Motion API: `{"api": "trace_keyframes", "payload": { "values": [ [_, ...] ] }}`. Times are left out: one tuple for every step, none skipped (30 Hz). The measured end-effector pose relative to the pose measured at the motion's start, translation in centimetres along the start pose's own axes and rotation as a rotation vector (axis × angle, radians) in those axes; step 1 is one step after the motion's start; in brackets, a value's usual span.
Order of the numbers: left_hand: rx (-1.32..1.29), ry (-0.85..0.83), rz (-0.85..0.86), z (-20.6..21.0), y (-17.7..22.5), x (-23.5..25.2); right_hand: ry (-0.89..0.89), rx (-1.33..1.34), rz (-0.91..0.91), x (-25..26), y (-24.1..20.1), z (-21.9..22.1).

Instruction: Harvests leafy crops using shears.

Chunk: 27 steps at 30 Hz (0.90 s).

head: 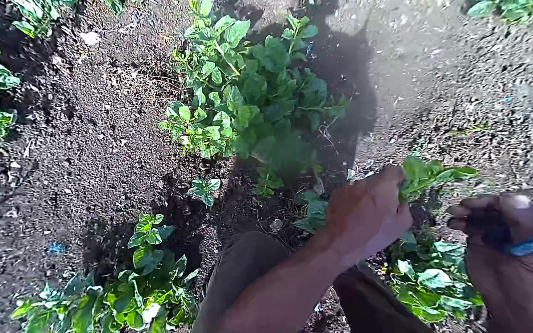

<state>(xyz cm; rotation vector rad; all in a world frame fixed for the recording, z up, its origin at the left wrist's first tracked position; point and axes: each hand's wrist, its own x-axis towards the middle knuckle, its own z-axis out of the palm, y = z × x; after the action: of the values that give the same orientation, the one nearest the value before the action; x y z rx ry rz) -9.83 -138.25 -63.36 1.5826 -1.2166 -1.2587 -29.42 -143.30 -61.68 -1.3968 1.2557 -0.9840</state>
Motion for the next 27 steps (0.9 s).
{"api": "trace_keyframes", "payload": {
  "values": [
    [0.028,0.003,-0.020,-0.4,-0.3,0.4,0.001,-0.024,-0.026,0.9,0.2,1.1],
    [0.051,0.011,-0.040,-0.7,-0.7,0.7,0.002,-0.058,-0.035,1.9,0.8,2.4],
    [0.068,0.032,-0.066,-1.3,-1.3,1.0,-0.016,-0.087,-0.027,3.0,1.9,3.6],
    [0.082,0.062,-0.101,-2.1,-2.0,1.1,-0.042,-0.106,-0.006,4.2,3.4,4.8],
    [0.093,0.107,-0.134,-3.1,-2.8,1.1,-0.084,-0.140,0.021,5.4,5.2,5.9],
    [0.103,0.172,-0.154,-4.4,-3.6,0.8,-0.142,-0.184,0.035,6.5,6.9,7.1],
    [0.114,0.245,-0.169,-5.9,-4.3,0.3,-0.201,-0.239,0.031,7.5,8.5,8.3],
    [0.128,0.337,-0.171,-7.7,-5.0,-0.3,-0.262,-0.297,0.014,8.6,9.9,9.4],
    [0.142,0.451,-0.162,-9.6,-5.9,-1.0,-0.309,-0.352,-0.006,9.7,11.1,10.3],
    [0.156,0.583,-0.149,-11.4,-6.8,-1.9,-0.347,-0.407,-0.025,10.8,12.1,11.1],
    [0.158,0.727,-0.135,-13.1,-7.8,-2.8,-0.362,-0.458,-0.047,11.8,12.9,11.6],
    [0.162,0.867,-0.112,-14.7,-8.8,-3.8,-0.364,-0.519,-0.066,12.7,13.4,12.1],
    [0.167,0.986,-0.086,-15.9,-9.5,-4.7,-0.368,-0.588,-0.073,13.7,13.6,12.3],
    [0.169,1.078,-0.065,-16.8,-10.0,-5.6,-0.387,-0.654,-0.065,14.6,13.8,12.5],
    [0.171,1.156,-0.050,-17.2,-10.4,-6.4,-0.425,-0.704,-0.048,15.3,14.2,12.7],
    [0.177,1.213,-0.051,-17.3,-10.5,-7.1,-0.489,-0.741,-0.014,15.8,14.8,13.0],
    [0.192,1.243,-0.063,-17.3,-10.6,-7.6,-0.559,-0.759,0.018,16.1,15.5,13.5],
    [0.205,1.251,-0.068,-17.1,-10.6,-8.1,-0.620,-0.765,0.043,16.1,16.2,14.0],
    [0.210,1.245,-0.077,-16.7,-10.6,-8.5,-0.668,-0.770,0.065,16.0,16.9,14.5],
    [0.219,1.223,-0.095,-16.3,-10.5,-9.0,-0.696,-0.767,0.068,15.9,17.4,15.0],
    [0.226,1.191,-0.119,-15.8,-10.3,-9.4,-0.709,-0.750,0.064,15.9,17.6,15.4],
    [0.240,1.143,-0.148,-15.4,-10.1,-9.7,-0.707,-0.705,0.064,16.3,17.4,15.8],
    [0.269,1.086,-0.186,-14.9,-9.9,-10.0,-0.700,-0.625,0.075,17.0,17.0,15.9],
    [0.307,1.023,-0.236,-14.3,-9.6,-10.4,-0.697,-0.529,0.094,17.8,16.4,16.0],
    [0.344,0.969,-0.290,-13.6,-9.5,-10.7,-0.710,-0.430,0.127,18.8,15.6,15.9],
    [0.384,0.920,-0.343,-13.1,-9.5,-10.9,-0.729,-0.346,0.166,19.9,14.6,16.0],
    [0.431,0.871,-0.403,-12.6,-9.7,-11.1,-0.747,-0.283,0.195,21.0,13.8,16.2]
  ]
}}
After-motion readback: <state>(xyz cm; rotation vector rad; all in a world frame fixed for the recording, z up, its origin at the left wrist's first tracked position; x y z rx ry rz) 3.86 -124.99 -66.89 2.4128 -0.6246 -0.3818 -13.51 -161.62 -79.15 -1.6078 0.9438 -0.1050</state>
